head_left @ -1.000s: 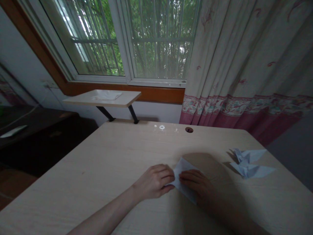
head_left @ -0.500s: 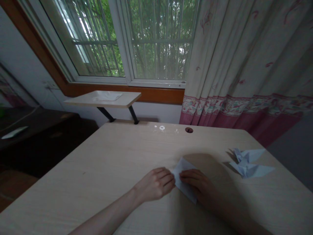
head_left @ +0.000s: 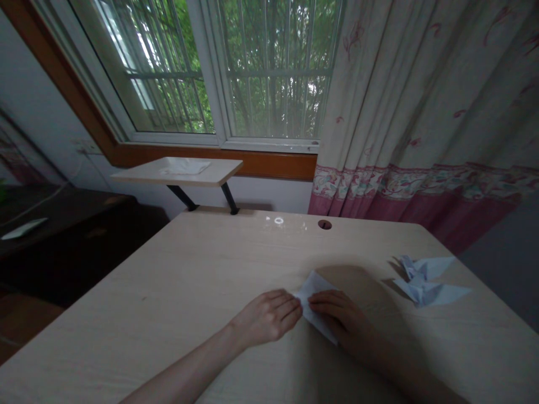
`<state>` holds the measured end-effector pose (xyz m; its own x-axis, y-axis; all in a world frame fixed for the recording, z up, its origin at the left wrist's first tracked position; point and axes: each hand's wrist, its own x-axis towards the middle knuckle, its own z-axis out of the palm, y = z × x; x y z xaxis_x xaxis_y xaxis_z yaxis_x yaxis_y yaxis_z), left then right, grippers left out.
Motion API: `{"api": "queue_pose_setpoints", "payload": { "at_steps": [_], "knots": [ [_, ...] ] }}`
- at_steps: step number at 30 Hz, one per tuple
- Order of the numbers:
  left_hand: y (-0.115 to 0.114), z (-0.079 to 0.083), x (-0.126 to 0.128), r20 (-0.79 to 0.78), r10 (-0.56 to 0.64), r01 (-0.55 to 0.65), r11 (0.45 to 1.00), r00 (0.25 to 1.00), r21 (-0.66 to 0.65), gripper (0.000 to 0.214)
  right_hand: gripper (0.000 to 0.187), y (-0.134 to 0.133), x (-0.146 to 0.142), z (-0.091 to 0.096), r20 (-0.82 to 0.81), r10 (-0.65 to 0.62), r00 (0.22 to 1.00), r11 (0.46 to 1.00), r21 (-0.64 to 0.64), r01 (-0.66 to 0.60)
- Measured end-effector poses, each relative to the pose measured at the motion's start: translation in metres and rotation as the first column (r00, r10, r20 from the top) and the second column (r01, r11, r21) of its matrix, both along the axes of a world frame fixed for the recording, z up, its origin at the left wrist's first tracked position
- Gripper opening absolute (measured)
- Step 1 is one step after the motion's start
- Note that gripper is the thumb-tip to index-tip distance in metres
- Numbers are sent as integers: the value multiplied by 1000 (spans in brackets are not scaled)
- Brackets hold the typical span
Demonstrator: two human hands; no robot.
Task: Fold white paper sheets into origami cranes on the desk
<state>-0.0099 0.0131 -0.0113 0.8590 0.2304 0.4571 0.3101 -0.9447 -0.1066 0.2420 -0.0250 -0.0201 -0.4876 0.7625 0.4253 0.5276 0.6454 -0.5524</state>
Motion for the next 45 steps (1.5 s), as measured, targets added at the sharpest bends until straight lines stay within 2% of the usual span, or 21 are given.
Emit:
{"api": "queue_pose_setpoints", "payload": {
  "at_steps": [4, 8, 10, 13, 18, 25, 30, 33, 35, 37, 41, 45],
  "knots": [
    [3, 1, 2, 52, 22, -20, 999, 998, -45, 21, 30, -3, 3, 10, 61, 3, 998, 997, -73, 2],
    [6, 1, 3, 107, 65, -57, 996, 992, -73, 17, 56, -2, 8, 11, 58, 107, 993, 994, -28, -106],
    [6, 3, 4, 124, 87, -79, 995, 989, -66, 15, 62, -3, 7, 10, 77, 104, 992, 995, -11, -104],
    [6, 9, 5, 151, 110, -103, 993, 982, -50, 14, 46, -5, 4, 6, 83, 14, 996, 1000, 9, -15],
    [4, 16, 7, 229, 163, -149, 986, 960, -77, 12, 57, -5, 3, -2, 2, -48, 999, 999, 22, 48],
    [3, 13, 4, 337, 177, -106, 970, 925, -218, 15, 37, -10, 4, 5, -104, -137, 985, 990, -48, 132],
    [3, 10, 2, 398, 227, -111, 949, 889, -294, 17, 44, -16, 8, 11, -116, -217, 969, 973, -102, 206],
    [3, 9, 2, 430, 252, -91, 928, 867, -361, 19, 48, -16, 10, 11, -143, -226, 964, 967, -148, 205],
    [3, 9, 2, 443, 275, -77, 907, 853, -415, 22, 48, -15, 10, 10, -154, -242, 958, 966, -132, 223],
    [1, 11, 3, 446, 312, -63, 869, 839, -490, 24, 47, -14, 10, 7, -168, -280, 945, 960, -51, 276],
    [0, 15, 6, 477, 425, -17, 760, 769, -650, 22, 43, -13, 11, 3, -186, -362, 914, 918, 98, 384],
    [2, 13, 8, 443, 550, -7, 632, 708, -775, 22, 41, -13, 14, -2, -183, -371, 911, 910, 126, 395]
  ]
}}
